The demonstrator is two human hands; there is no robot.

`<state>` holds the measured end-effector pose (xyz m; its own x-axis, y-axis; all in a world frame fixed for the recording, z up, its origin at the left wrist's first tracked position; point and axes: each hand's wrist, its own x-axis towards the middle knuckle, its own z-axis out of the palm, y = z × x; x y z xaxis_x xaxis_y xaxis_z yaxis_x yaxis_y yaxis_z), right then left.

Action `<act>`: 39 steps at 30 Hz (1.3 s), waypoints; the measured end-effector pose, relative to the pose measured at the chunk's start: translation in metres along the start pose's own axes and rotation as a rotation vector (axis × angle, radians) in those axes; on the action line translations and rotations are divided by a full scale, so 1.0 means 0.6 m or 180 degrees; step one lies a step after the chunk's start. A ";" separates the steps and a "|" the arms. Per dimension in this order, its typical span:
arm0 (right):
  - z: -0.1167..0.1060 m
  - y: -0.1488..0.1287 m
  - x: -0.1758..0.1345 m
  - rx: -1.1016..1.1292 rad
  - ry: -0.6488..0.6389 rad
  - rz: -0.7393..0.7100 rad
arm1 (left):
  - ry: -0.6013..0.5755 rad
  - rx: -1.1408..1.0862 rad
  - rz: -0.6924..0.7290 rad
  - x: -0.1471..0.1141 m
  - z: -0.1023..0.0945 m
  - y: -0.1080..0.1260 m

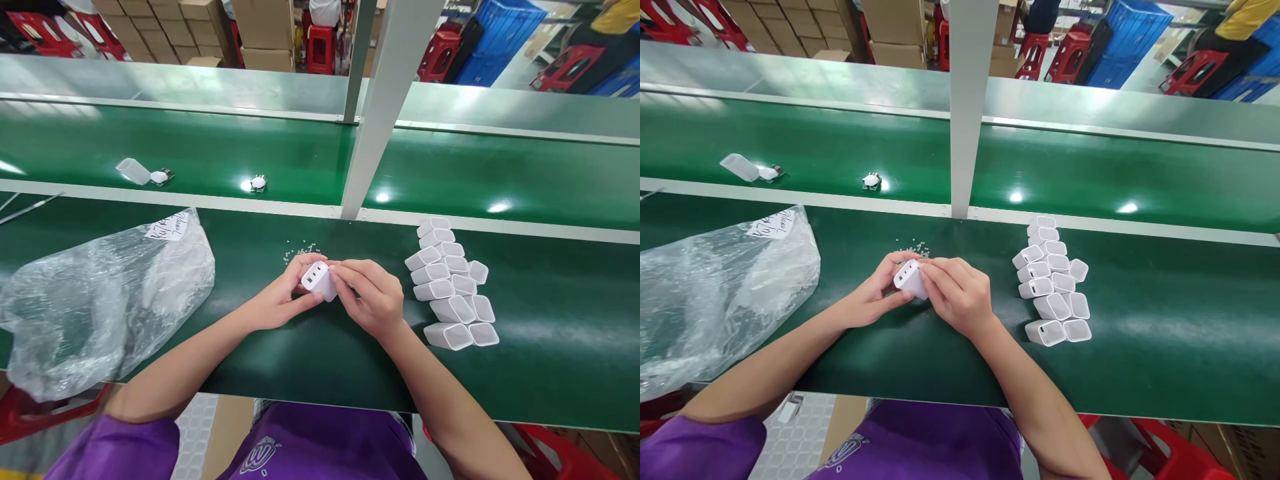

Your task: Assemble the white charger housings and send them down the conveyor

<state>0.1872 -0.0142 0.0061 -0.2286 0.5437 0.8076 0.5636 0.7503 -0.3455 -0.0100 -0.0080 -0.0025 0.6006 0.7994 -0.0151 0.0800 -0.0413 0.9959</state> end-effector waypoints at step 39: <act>0.008 -0.012 -0.013 -0.0525 -0.0199 -0.0263 | 0.0554 0.2296 0.0513 -0.004 -0.006 0.001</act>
<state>0.1811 -0.0218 -0.0002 -0.3254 0.5089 0.7970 0.6621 0.7244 -0.1922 -0.0142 -0.0078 -0.0017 0.5195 0.8309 0.1994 0.5384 -0.4995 0.6787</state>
